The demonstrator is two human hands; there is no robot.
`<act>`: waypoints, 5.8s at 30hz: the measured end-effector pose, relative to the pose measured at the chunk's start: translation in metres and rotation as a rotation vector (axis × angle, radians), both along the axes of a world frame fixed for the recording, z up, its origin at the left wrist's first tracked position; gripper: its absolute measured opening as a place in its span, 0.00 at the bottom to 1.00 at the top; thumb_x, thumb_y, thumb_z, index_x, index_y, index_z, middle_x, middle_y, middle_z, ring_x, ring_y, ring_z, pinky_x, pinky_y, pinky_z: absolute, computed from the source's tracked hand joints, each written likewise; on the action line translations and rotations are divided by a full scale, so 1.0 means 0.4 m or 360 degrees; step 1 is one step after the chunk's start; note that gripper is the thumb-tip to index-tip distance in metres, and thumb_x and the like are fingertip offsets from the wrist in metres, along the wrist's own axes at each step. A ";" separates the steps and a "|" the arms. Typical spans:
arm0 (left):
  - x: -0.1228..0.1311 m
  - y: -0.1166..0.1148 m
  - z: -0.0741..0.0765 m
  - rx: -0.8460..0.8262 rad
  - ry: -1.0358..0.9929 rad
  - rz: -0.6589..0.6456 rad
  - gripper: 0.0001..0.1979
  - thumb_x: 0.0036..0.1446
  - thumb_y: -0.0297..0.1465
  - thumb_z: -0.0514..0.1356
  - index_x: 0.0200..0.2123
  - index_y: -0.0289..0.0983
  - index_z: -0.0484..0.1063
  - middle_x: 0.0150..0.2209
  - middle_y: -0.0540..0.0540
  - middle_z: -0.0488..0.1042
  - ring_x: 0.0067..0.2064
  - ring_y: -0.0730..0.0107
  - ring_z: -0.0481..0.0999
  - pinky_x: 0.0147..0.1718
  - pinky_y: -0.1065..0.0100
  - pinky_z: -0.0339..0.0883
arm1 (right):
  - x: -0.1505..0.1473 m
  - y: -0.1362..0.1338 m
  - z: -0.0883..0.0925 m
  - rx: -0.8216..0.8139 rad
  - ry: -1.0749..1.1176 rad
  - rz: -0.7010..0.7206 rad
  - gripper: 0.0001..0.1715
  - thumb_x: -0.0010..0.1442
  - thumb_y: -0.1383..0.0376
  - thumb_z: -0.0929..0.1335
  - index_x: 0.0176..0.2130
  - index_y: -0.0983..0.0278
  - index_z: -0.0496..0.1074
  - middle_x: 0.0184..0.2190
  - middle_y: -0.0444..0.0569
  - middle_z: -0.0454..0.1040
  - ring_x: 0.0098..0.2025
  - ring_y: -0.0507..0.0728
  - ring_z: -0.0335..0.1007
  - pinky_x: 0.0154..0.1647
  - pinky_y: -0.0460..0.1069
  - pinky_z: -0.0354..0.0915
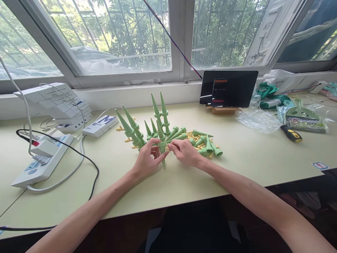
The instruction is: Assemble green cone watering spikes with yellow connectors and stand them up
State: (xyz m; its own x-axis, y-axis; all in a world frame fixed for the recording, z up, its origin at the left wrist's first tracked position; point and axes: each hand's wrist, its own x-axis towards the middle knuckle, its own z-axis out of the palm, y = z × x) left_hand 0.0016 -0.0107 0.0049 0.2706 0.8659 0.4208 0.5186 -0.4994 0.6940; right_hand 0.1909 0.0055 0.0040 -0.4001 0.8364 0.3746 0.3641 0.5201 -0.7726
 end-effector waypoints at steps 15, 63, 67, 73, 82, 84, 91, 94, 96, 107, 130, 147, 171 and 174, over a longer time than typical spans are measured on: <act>0.000 0.000 -0.001 0.0001 -0.0012 -0.0003 0.16 0.55 0.37 0.65 0.42 0.39 0.63 0.31 0.53 0.68 0.23 0.79 0.69 0.23 0.73 0.69 | -0.003 -0.002 0.004 -0.0037 0.0002 0.0004 0.20 0.67 0.63 0.61 0.24 0.65 0.66 0.18 0.41 0.62 0.20 0.48 0.53 0.25 0.46 0.52; -0.012 0.012 0.017 -0.0718 -0.0371 -0.0324 0.15 0.63 0.44 0.56 0.36 0.37 0.66 0.19 0.54 0.70 0.17 0.74 0.70 0.17 0.73 0.65 | 0.001 0.010 -0.005 -0.0007 0.0108 0.0025 0.30 0.68 0.48 0.59 0.22 0.64 0.62 0.17 0.41 0.61 0.20 0.48 0.52 0.24 0.46 0.51; -0.014 0.019 0.017 -0.0929 -0.0566 -0.0339 0.17 0.62 0.45 0.57 0.34 0.37 0.66 0.20 0.53 0.69 0.19 0.75 0.70 0.18 0.72 0.67 | 0.002 0.002 0.005 -0.0015 0.0137 0.0015 0.29 0.68 0.48 0.59 0.23 0.64 0.63 0.17 0.40 0.60 0.20 0.49 0.54 0.24 0.46 0.52; -0.011 0.015 0.030 -0.1186 -0.0754 -0.0348 0.19 0.61 0.47 0.58 0.30 0.36 0.66 0.22 0.52 0.67 0.18 0.80 0.63 0.13 0.76 0.57 | 0.005 -0.011 0.018 0.0049 0.0206 -0.0002 0.20 0.68 0.53 0.60 0.34 0.64 0.68 0.22 0.42 0.66 0.22 0.49 0.56 0.26 0.45 0.56; -0.024 0.030 0.010 -0.1286 -0.0905 -0.0271 0.20 0.59 0.45 0.60 0.27 0.35 0.66 0.21 0.51 0.68 0.14 0.82 0.62 0.09 0.77 0.48 | -0.002 -0.017 0.009 0.0272 0.0285 -0.0121 0.12 0.67 0.60 0.62 0.38 0.64 0.69 0.21 0.41 0.64 0.22 0.49 0.58 0.26 0.45 0.58; -0.026 0.031 0.008 -0.1292 -0.0899 -0.0246 0.21 0.59 0.46 0.60 0.25 0.35 0.65 0.20 0.51 0.67 0.14 0.82 0.62 0.09 0.77 0.48 | -0.003 -0.019 0.008 0.0301 0.0281 -0.0100 0.10 0.66 0.61 0.63 0.39 0.64 0.69 0.21 0.41 0.64 0.22 0.49 0.58 0.25 0.45 0.59; -0.017 0.022 0.019 -0.1283 -0.0745 -0.0157 0.22 0.59 0.48 0.59 0.27 0.35 0.64 0.19 0.50 0.71 0.13 0.81 0.63 0.08 0.79 0.46 | -0.004 -0.025 0.003 0.0320 0.0274 0.0099 0.13 0.63 0.60 0.67 0.46 0.63 0.68 0.24 0.41 0.67 0.23 0.49 0.60 0.27 0.45 0.63; -0.013 0.018 0.023 -0.1264 -0.0685 -0.0193 0.21 0.60 0.48 0.59 0.28 0.35 0.65 0.19 0.49 0.72 0.12 0.80 0.64 0.08 0.79 0.48 | -0.005 -0.023 0.001 0.0311 0.0264 0.0060 0.14 0.63 0.58 0.67 0.45 0.63 0.69 0.24 0.42 0.69 0.23 0.50 0.62 0.28 0.45 0.64; -0.011 0.017 0.024 -0.1264 -0.0660 -0.0221 0.21 0.60 0.48 0.58 0.29 0.35 0.65 0.19 0.49 0.73 0.12 0.80 0.65 0.08 0.79 0.50 | -0.004 -0.021 0.001 0.0307 0.0269 -0.0009 0.12 0.64 0.57 0.66 0.42 0.63 0.70 0.24 0.43 0.70 0.23 0.50 0.63 0.28 0.46 0.64; -0.010 0.008 0.017 -0.1151 -0.0401 -0.0402 0.22 0.61 0.48 0.57 0.27 0.35 0.64 0.19 0.48 0.74 0.14 0.74 0.71 0.10 0.77 0.58 | 0.001 -0.019 0.021 0.0141 0.0390 -0.0132 0.14 0.65 0.57 0.64 0.33 0.64 0.68 0.24 0.43 0.66 0.24 0.50 0.59 0.26 0.46 0.59; -0.012 -0.007 -0.003 -0.1010 -0.0115 -0.0541 0.16 0.62 0.42 0.58 0.29 0.34 0.68 0.20 0.49 0.71 0.15 0.78 0.67 0.12 0.78 0.53 | -0.008 0.083 0.259 0.0544 0.0335 -0.0222 0.13 0.66 0.60 0.63 0.32 0.65 0.66 0.24 0.43 0.66 0.24 0.49 0.59 0.28 0.45 0.57; -0.011 -0.013 -0.009 -0.0916 -0.0061 -0.0574 0.14 0.62 0.39 0.58 0.30 0.34 0.68 0.20 0.49 0.72 0.16 0.77 0.67 0.16 0.76 0.58 | -0.080 0.148 0.310 0.0639 -0.0303 -0.0067 0.16 0.61 0.68 0.65 0.23 0.63 0.57 0.19 0.41 0.61 0.23 0.50 0.51 0.28 0.48 0.49; -0.008 -0.016 0.003 -0.0898 -0.0046 -0.0593 0.14 0.60 0.40 0.59 0.30 0.34 0.69 0.18 0.51 0.69 0.17 0.77 0.67 0.17 0.76 0.60 | -0.076 0.134 0.229 0.0548 -0.0243 -0.0102 0.16 0.61 0.66 0.64 0.24 0.62 0.55 0.20 0.41 0.62 0.23 0.50 0.52 0.27 0.47 0.51; -0.008 -0.015 0.000 -0.0879 -0.0041 -0.0603 0.14 0.61 0.39 0.59 0.30 0.34 0.69 0.18 0.51 0.69 0.17 0.77 0.68 0.17 0.76 0.60 | -0.073 0.131 0.224 0.0546 -0.0212 -0.0105 0.15 0.62 0.66 0.64 0.25 0.62 0.57 0.20 0.42 0.64 0.23 0.50 0.55 0.28 0.47 0.52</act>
State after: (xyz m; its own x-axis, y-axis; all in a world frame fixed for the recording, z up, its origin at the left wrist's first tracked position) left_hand -0.0016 -0.0169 0.0051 0.5940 0.8031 -0.0463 0.3571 -0.2117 0.9097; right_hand 0.1617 0.0580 0.0937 -0.4136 0.6971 0.5857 0.4911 0.7125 -0.5011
